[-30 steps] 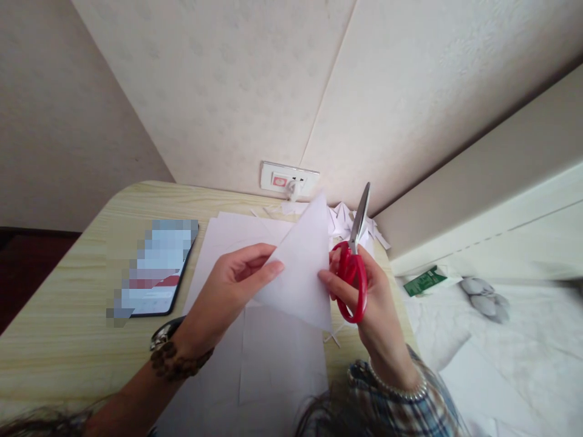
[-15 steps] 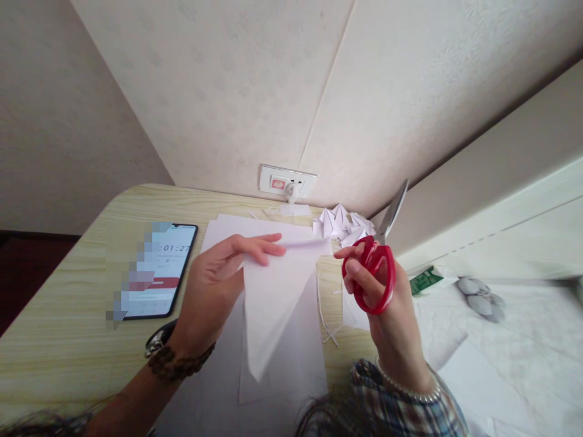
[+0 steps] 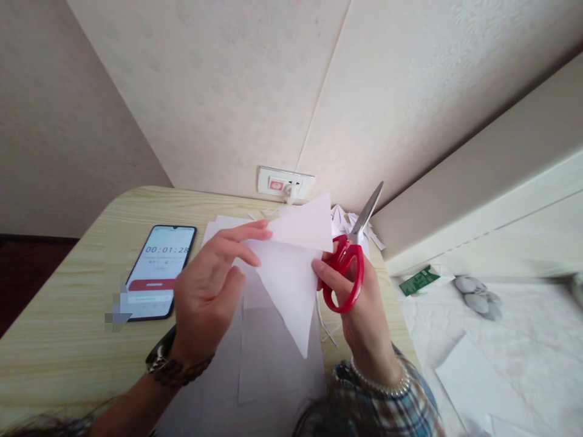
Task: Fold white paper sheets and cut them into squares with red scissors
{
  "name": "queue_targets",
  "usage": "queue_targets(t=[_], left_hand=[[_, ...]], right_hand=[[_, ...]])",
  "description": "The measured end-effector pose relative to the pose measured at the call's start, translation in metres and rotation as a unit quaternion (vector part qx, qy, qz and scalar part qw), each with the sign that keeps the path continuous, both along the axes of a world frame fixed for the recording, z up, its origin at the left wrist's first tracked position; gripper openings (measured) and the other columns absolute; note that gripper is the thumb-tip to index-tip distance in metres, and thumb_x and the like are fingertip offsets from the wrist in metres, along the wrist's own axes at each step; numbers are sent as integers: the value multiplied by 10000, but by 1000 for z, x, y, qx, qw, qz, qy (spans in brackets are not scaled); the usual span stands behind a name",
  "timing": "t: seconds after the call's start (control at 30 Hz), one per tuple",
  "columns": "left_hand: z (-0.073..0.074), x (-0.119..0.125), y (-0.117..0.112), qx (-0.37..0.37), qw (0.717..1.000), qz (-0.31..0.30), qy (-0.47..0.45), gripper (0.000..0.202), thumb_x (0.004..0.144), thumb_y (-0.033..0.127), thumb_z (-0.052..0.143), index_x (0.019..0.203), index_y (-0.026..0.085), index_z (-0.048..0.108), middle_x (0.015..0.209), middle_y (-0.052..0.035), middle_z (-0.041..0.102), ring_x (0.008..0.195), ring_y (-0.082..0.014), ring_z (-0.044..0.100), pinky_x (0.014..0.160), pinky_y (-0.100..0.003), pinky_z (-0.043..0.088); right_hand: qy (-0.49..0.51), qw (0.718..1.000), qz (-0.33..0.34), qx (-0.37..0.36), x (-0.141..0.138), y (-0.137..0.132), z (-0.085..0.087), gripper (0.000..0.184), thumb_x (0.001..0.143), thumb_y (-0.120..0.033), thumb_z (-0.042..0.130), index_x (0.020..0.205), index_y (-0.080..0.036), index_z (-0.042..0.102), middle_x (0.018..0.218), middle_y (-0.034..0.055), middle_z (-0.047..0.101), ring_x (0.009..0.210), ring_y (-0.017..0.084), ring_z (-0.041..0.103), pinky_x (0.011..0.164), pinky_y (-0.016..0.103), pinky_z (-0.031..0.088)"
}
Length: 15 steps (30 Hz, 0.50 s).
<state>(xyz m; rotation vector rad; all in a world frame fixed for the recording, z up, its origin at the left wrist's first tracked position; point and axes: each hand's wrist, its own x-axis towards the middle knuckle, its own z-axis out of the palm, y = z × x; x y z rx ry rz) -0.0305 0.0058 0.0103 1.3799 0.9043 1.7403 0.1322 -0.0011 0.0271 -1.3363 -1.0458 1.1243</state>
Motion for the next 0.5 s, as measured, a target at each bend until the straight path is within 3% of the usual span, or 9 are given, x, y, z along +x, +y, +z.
queue_targets(t=[0.07, 0.2, 0.27, 0.33, 0.5], left_hand=[[1, 1, 2, -29, 990, -13, -138, 211, 776, 96, 549, 901, 243, 633, 1056, -20, 668, 1097, -238, 587, 957, -389, 449], [0, 0, 7, -216, 942, -98, -236, 293, 816, 296, 598, 1101, 237, 581, 1183, -58, 642, 1067, -225, 607, 815, -311, 514], [-1, -1, 8, -288, 922, -122, -228, 318, 818, 353, 606, 1111, 232, 594, 1089, -51, 690, 905, -185, 652, 704, -264, 525], [-3, 0, 9, -327, 918, -128, -186, 272, 780, 311, 657, 1034, 215, 647, 945, -28, 726, 747, -157, 651, 622, -236, 512], [-8, 1, 9, -340, 932, -50, -112, 158, 669, 223, 740, 822, 203, 711, 777, 11, 727, 636, -154, 623, 567, -236, 503]], right_hand=[[-21, 1000, -7, 11, 2, 1, 0, 203, 710, -243, 696, 800, -214, 517, 718, -40, 562, 553, 92, 520, 483, 224, 439], [-49, 998, 19, 31, 6, 0, -1, 221, 685, -179, 672, 805, -233, 495, 717, -58, 565, 562, 94, 504, 494, 221, 420], [-49, 997, 42, 33, 5, 0, -2, 237, 680, -153, 669, 803, -236, 483, 733, -61, 572, 600, 97, 524, 531, 220, 428], [-48, 997, 55, 32, 4, 0, -3, 255, 676, -151, 681, 808, -236, 479, 754, -56, 589, 644, 106, 550, 568, 226, 442], [-50, 997, 51, 35, 5, 0, -2, 212, 734, -218, 683, 837, -232, 498, 830, -28, 660, 590, 94, 544, 525, 226, 439]])
